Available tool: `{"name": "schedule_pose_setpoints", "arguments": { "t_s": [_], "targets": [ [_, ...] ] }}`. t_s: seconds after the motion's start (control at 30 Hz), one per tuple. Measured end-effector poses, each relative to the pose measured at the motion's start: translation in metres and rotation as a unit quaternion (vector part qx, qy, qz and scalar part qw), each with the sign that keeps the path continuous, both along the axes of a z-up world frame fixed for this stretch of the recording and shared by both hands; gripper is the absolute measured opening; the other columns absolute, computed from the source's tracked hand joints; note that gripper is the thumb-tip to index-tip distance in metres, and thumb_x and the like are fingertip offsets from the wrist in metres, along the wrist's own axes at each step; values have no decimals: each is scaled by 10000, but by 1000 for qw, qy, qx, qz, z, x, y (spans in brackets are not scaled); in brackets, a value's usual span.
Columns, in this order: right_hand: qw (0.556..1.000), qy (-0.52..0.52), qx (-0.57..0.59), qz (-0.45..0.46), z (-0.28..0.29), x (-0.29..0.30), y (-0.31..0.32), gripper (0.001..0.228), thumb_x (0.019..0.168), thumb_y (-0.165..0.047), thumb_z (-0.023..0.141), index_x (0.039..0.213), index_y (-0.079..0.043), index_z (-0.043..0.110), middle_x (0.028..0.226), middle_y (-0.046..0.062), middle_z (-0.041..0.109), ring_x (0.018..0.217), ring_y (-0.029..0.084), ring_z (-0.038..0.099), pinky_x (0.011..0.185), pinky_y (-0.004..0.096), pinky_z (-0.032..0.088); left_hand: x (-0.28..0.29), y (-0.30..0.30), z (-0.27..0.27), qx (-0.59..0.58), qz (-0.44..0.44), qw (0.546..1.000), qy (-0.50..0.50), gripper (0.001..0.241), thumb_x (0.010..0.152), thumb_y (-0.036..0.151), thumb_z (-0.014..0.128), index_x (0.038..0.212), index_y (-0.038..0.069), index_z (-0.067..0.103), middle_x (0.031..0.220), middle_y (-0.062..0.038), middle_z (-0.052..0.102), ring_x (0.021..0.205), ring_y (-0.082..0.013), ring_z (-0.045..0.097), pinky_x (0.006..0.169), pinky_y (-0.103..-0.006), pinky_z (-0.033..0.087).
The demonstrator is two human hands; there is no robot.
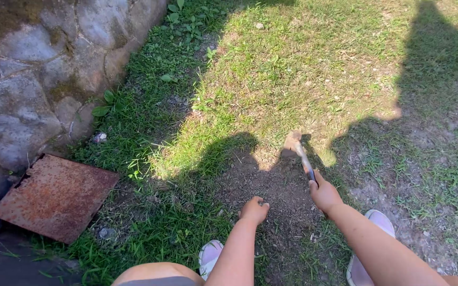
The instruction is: The person uses a small hoe to loosen the soil and pulls out weeds by hand.
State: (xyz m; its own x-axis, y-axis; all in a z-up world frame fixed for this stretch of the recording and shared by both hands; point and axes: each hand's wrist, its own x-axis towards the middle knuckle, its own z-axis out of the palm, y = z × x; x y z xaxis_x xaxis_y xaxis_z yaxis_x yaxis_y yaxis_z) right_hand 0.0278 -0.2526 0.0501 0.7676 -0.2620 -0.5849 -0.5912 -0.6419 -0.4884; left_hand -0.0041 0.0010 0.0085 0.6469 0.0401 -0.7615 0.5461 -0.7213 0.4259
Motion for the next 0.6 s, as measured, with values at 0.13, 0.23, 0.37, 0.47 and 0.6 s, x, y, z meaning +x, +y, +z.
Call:
{"name": "schedule_pose_setpoints", "arguments": {
  "t_s": [0.13, 0.23, 0.37, 0.47, 0.6],
  "targets": [
    [977, -178, -70, 97, -14, -6, -5, 559, 983, -328, 526, 1520, -183, 465, 911, 232, 725, 745, 390, 689, 726, 492, 545, 12, -1, -6, -5, -11, 1000, -26, 527, 943, 474, 636, 1417, 253, 577, 1402, -43, 655, 1360, -272, 564, 1200, -506, 313],
    [987, -141, -13, 72, 12, -8, -9, 547, 991, -331, 531, 1515, -189, 466, 754, 169, 704, 529, 285, 672, 562, 430, 546, 7, -3, -7, 5, -17, 1000, -23, 522, 950, 483, 638, 1419, 261, 582, 1421, -63, 631, 1367, -291, 550, 1192, -500, 326],
    [993, -109, 49, 22, 63, -9, -1, 547, 997, -305, 532, 1532, -211, 465, 612, 141, 630, 419, 242, 607, 443, 401, 509, 6, -5, -6, 3, -26, 999, -27, 519, 950, 478, 631, 1416, 255, 577, 1441, -47, 610, 1370, -272, 547, 1182, -518, 323],
    [993, -113, 40, 12, 71, -2, -1, 561, 1006, -302, 528, 1556, -218, 451, 685, 184, 659, 505, 304, 643, 510, 433, 530, 6, -5, -5, -2, -20, 999, -31, 521, 947, 482, 632, 1415, 256, 583, 1430, -55, 627, 1363, -277, 559, 1179, -509, 341],
    [966, -240, -57, 83, 34, 7, -11, 544, 992, -324, 562, 1508, -171, 481, 1040, 242, 724, 896, 402, 718, 819, 478, 560, 6, -5, 2, -6, -19, 999, -26, 513, 954, 472, 624, 1416, 252, 580, 1425, -47, 635, 1370, -272, 556, 1205, -523, 294]
  ]
}}
